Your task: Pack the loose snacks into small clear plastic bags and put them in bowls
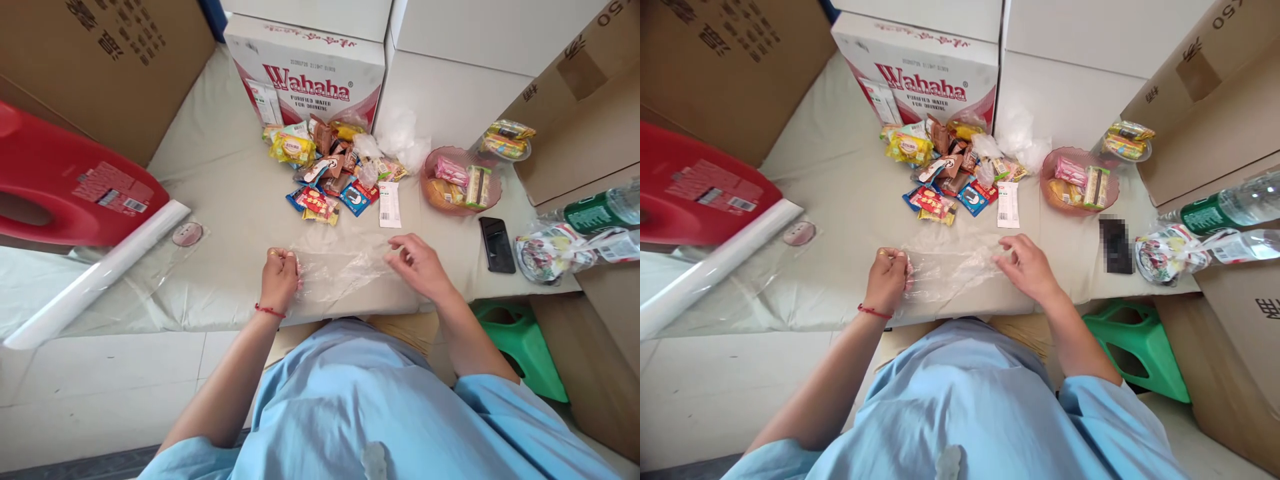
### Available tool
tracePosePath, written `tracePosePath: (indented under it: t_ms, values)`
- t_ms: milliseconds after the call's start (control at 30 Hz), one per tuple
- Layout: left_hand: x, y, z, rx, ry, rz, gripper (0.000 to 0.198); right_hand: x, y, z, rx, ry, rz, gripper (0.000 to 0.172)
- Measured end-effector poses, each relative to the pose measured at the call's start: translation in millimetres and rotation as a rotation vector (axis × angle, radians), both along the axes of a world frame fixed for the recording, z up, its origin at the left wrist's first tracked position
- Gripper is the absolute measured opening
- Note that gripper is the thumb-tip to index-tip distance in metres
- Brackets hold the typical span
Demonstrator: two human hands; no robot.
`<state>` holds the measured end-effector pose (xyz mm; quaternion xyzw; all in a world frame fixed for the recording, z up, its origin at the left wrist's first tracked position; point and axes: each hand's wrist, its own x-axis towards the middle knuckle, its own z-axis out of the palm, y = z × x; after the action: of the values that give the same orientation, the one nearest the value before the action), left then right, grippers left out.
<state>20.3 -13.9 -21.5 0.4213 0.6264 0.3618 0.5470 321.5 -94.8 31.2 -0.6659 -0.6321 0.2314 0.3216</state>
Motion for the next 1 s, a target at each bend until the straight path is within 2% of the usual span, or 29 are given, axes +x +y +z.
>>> tracePosePath:
  t_ms: [33,100,200,267,300,333,400,433,467,533,600,700,767,900,1000]
  values:
    - [-2,1,1.1,0.007,0.035,-0.017,0.019,-5,2,-4.1,-0.024,-0.021,0.028,0.033]
    - [-11,2,4.5,0.108,0.19,-0.034,0.02,-7,6,-17.5,-0.038,-0.082,-0.048,0.034]
    - [-23,-5,11.3,0.476,0.502,0.07,0.025,1,10,-39.5,-0.078,-0.181,-0.212,0.035]
    - [-23,-19,15.6,0.759,0.632,0.087,0.025,4,12,-48.4,-0.14,-0.223,-0.198,0.03]
    - [-20,-27,17.2,0.895,0.658,0.0,0.022,4,12,-50.5,-0.165,-0.229,-0.172,0.024]
    - [-15,-34,18.1,1.013,0.663,-0.151,0.019,3,13,-51.5,-0.183,-0.228,-0.145,0.017]
    - [-2,-45,17.5,1.149,0.645,-0.523,0.02,1,15,-51.3,-0.202,-0.216,-0.111,0.009]
    - [4,-48,15.9,1.156,0.641,-0.673,0.023,0,16,-50.8,-0.209,-0.208,-0.103,0.009]
    - [9,-50,13.5,1.132,0.648,-0.769,0.024,1,17,-50.3,-0.213,-0.201,-0.098,0.009]
    - [13,-48,8.0,1.06,0.669,-0.819,0.017,4,20,-49.5,-0.214,-0.187,-0.097,0.009]
    - [7,-46,3.1,1.034,0.612,-0.853,0.017,12,23,-48.6,-0.204,-0.178,-0.093,0.009]
    - [-13,-47,0.0,1.109,0.441,-0.953,0.022,26,29,-45.7,-0.176,-0.18,-0.093,0.01]
    - [-25,-52,0.6,1.17,0.395,-1.027,0.025,33,36,-43.2,-0.167,-0.168,-0.089,0.01]
    - [-36,-67,11.6,1.188,0.485,-1.172,0.03,40,52,-38.5,-0.13,-0.161,-0.051,0.009]
    - [-31,-76,34.7,1.141,0.511,-1.086,0.034,41,63,-34.9,-0.09,-0.194,-0.016,0.011]
